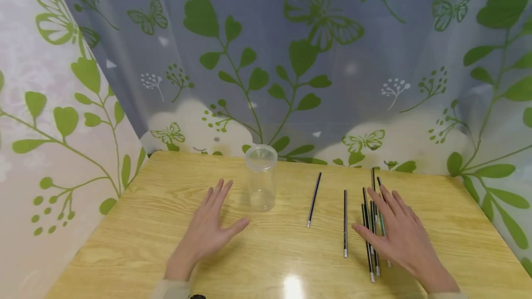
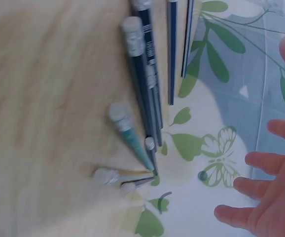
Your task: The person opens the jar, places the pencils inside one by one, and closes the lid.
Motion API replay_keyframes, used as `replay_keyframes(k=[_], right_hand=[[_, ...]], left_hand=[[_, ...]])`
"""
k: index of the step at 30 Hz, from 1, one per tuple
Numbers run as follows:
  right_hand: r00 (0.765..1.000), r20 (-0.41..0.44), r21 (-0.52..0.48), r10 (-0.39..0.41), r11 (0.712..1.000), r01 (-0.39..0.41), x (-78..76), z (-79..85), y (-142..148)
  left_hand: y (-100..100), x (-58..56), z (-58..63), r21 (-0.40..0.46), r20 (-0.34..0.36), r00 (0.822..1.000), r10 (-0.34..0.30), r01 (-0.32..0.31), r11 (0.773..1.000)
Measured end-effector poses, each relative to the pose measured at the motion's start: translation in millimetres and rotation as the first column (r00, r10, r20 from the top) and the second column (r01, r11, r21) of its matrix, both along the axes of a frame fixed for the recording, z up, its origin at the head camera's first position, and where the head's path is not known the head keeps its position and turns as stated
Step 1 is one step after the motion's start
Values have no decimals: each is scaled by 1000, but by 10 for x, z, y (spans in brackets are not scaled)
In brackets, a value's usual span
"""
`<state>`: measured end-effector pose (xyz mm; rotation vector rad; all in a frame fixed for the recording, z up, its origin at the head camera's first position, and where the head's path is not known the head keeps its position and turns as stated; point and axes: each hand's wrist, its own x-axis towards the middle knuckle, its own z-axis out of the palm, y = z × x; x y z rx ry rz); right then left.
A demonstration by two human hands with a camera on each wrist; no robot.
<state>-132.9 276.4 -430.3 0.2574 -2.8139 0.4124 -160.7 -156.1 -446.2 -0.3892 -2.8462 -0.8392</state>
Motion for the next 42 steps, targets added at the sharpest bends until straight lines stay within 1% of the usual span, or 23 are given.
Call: replay_keyframes(k=[5, 8, 11, 14, 17, 20, 23, 26, 28, 32, 35, 39, 42], right_hand=[[993, -104, -40, 59, 997, -63, -87, 44, -77], [982, -167, -50, 92, 994, -101, -134, 45, -110], [976, -187, -59, 112, 990, -125, -172, 58, -137], [977, -181, -70, 116, 989, -131, -201, 91, -172], [975, -184, -76, 121, 988, -137, -227, 128, -213], [973, -194, -91, 129, 985, -148, -253, 170, -255], [971, -198, -105, 137, 982, -160, -283, 204, -292], [967, -206, -111, 149, 978, -174, -321, 225, -329], [964, -213, -115, 161, 975, -188, -344, 237, -357], [953, -244, -126, 183, 968, -218, -381, 262, -406], [949, -249, -144, 191, 962, -232, -398, 287, -444], [962, -191, -210, 194, 949, -233, -413, 314, -486], [970, -151, -273, 193, 935, -228, -431, 327, -507]], left_hand=[[72, -73, 23, 121, 9, 1000, -21, 19, 993], [122, -122, 33, 214, 19, 999, -36, 31, 976], [183, -179, 34, 300, 45, 998, -43, 28, 954], [242, -239, 32, 361, 79, 996, -37, 6, 933], [295, -302, 29, 390, 93, 995, -31, -7, 921], [351, -375, 24, 419, 78, 996, -50, 13, 908], [418, -455, 6, 469, 59, 995, -83, 46, 882], [490, -519, -15, 504, 69, 993, -100, 52, 862], [538, -548, -28, 512, 81, 992, -100, 44, 858], [618, -578, -33, 512, 123, 989, -82, 8, 859], [658, -601, -38, 526, 142, 987, -74, -12, 850], [697, -631, -50, 541, 153, 985, -75, -19, 841], [717, -651, -49, 552, 155, 984, -90, -11, 833]])
